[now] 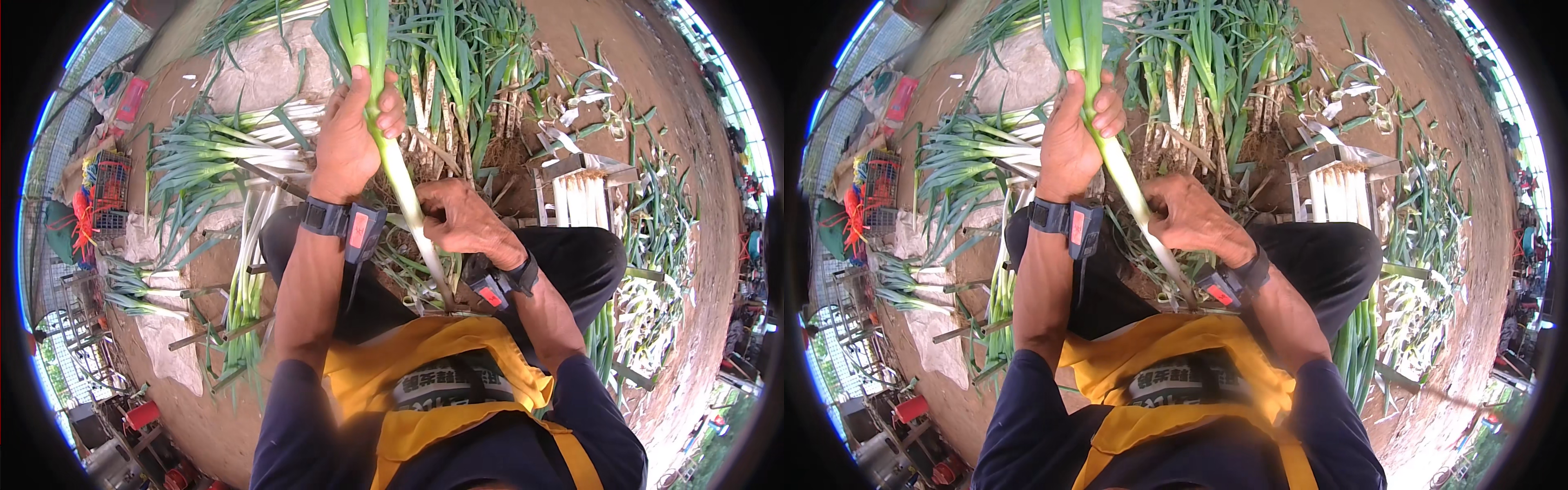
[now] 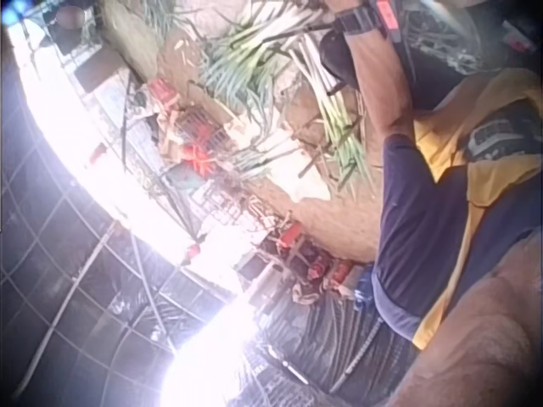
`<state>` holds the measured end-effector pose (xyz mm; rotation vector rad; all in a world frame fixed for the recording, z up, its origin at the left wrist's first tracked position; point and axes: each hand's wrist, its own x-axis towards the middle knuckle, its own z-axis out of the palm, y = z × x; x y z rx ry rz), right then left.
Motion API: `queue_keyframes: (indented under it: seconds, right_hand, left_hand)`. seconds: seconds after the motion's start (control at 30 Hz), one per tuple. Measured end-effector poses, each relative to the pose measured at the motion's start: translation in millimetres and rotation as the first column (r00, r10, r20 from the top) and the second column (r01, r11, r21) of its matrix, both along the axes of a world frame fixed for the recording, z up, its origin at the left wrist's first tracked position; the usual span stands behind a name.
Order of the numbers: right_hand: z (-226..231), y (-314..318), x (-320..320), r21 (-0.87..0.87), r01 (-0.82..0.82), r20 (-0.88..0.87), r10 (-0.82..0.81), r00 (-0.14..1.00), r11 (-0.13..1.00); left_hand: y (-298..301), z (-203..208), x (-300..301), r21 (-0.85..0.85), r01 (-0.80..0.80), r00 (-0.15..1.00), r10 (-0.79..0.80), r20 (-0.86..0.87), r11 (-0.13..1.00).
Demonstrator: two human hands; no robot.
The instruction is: Peeling and cleaning harvested leeks by stripping the outer skins by hand.
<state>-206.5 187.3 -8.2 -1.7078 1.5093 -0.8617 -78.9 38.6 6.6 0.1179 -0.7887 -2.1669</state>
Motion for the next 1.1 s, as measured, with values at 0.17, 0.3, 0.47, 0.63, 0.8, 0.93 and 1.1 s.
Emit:
queue_keyframes:
  seconds: [0.17, 0.3, 0.47, 0.63, 0.8, 0.93, 1.1]
  right_hand:
    - [-9, 4, -10, 0.218, -0.075, 0.056, 0.064, 0.996, 0.973]
    - [-39, 22, -8, 0.253, 0.073, 0.537, -0.203, 0.819, 0.965]
    - [-29, 14, 7, 0.479, -0.097, 0.746, -0.346, 0.569, 0.872]
    - [-42, 17, 22, 0.55, -0.269, 0.764, -0.345, 0.546, 0.791]
    - [-45, 10, 23, 0.601, -0.188, 0.794, -0.552, 0.254, 0.777]
    - [-53, 14, 14, 0.588, -0.032, 0.808, -0.585, 0.07, 0.808]
    - [-80, 29, -3, 0.586, 0.001, 0.77, -0.556, -0.314, 0.81]
  left_hand:
    - [-1, 1, -1, 0.018, 0.067, 0.997, -0.066, -0.043, 0.998]
    - [-4, 1, -1, 0.065, 0.153, 0.982, -0.145, -0.119, 0.986]
    - [0, 1, 4, 0.065, 0.153, 0.978, -0.142, -0.15, 0.986]
    - [4, 2, 5, 0.078, 0.228, 0.956, -0.208, -0.206, 0.97]
    - [2, 3, 7, 0.059, 0.207, 0.963, -0.192, -0.19, 0.977]
    - [-12, 7, 9, -0.003, 0.157, 0.966, -0.154, -0.209, 0.988]
    - [-28, 8, 31, 0.01, 0.103, 0.952, -0.096, -0.292, 0.995]
